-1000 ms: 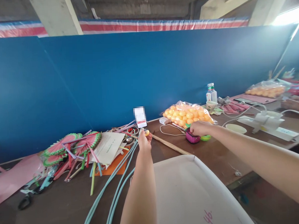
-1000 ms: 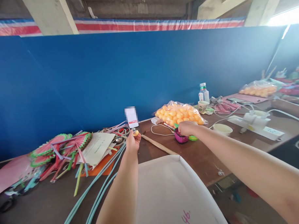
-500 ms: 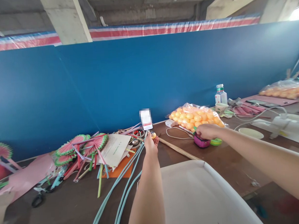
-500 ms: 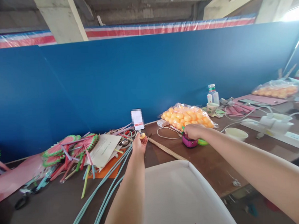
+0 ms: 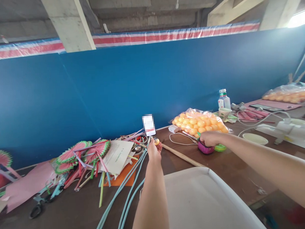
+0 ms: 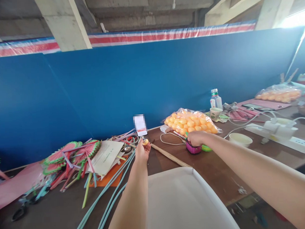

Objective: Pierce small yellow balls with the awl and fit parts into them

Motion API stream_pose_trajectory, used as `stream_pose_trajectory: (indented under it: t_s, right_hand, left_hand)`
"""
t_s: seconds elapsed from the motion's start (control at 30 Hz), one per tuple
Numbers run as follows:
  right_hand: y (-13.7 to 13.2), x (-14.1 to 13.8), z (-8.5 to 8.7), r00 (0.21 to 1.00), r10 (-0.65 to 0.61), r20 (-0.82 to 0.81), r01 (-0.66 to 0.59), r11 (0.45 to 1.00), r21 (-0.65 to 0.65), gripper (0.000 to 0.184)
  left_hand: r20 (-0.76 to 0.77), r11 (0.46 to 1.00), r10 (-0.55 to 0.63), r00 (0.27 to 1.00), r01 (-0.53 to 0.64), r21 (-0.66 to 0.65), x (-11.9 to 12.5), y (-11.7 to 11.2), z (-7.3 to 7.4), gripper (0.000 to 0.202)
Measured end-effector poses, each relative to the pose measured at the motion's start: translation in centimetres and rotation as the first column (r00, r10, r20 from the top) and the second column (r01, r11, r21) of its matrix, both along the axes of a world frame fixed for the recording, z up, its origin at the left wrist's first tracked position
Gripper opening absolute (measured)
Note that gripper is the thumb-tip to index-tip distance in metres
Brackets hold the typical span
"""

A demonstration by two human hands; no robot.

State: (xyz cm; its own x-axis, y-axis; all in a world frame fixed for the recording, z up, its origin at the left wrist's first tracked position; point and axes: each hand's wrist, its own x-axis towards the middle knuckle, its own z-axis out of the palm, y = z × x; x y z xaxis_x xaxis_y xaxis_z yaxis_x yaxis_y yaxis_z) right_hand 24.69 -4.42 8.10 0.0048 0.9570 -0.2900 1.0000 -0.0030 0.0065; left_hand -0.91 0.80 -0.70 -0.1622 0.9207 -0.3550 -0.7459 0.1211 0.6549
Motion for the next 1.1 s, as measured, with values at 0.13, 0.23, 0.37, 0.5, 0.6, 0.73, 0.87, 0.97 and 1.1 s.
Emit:
stream_pose_trajectory:
  t_s: [0.13, 0.23, 0.37, 0.5, 0.6, 0.73, 0.87, 0.97, 1.1]
  right_hand:
    - [0.6, 1.0, -0.6, 0.998, 0.008, -0.069, -0.008, 1.0, 0.013, 0.007]
    - [1.0, 1.9, -0.8, 0.988, 0.018, -0.151, -0.016, 1.0, 0.017, 0.007]
    - [0.9, 2.5, -0.4, 0.968, -0.013, -0.251, 0.002, 0.999, -0.044, 0.008]
    - [0.7, 1.8, -0.2, 0.972, -0.025, -0.232, 0.013, 0.999, -0.053, 0.006]
    - [1.0, 1.3, -0.7, 0.991, -0.004, -0.131, -0.002, 0.999, -0.043, 0.006]
    - [1.4, 1.2, -1.5, 0.998, 0.043, -0.044, -0.044, 0.999, -0.032, 0.01]
    - [1.2, 1.3, -1.6, 0.997, 0.057, -0.044, -0.058, 0.998, -0.025, 0.011]
    - [0.9, 1.5, -1.2, 0.994, 0.054, -0.09, -0.055, 0.998, -0.013, 0.009]
    - [0.9, 2.2, -0.5, 0.954, -0.034, -0.298, 0.031, 0.999, -0.013, 0.007]
  left_hand:
    - [0.002, 1.0, 0.0, 1.0, 0.0, -0.018, 0.1, 0.0, 0.1, 0.018]
    - [-0.001, 0.999, -0.002, 1.0, 0.002, -0.04, 0.1, 0.0, 0.3, 0.018]
    - [-0.002, 0.999, -0.012, 1.0, 0.012, -0.046, 0.1, 0.0, 0.5, 0.019]
    - [-0.025, 0.998, -0.019, 1.0, 0.018, -0.053, 0.1, -0.1, 0.6, 0.021]
    - [-0.034, 0.998, -0.019, 0.999, 0.017, -0.057, 0.0, -0.2, 0.8, 0.022]
    - [-0.034, 0.998, -0.013, 0.999, 0.011, -0.07, 0.0, -0.4, 1.0, 0.021]
    - [-0.025, 0.998, -0.012, 1.0, 0.01, -0.067, 0.0, -0.4, 1.1, 0.02]
    - [-0.029, 0.998, -0.017, 0.999, 0.015, -0.069, 0.0, -0.3, 0.9, 0.02]
    - [-0.017, 0.997, -0.018, 1.0, 0.017, -0.077, 0.0, -0.1, 0.7, 0.02]
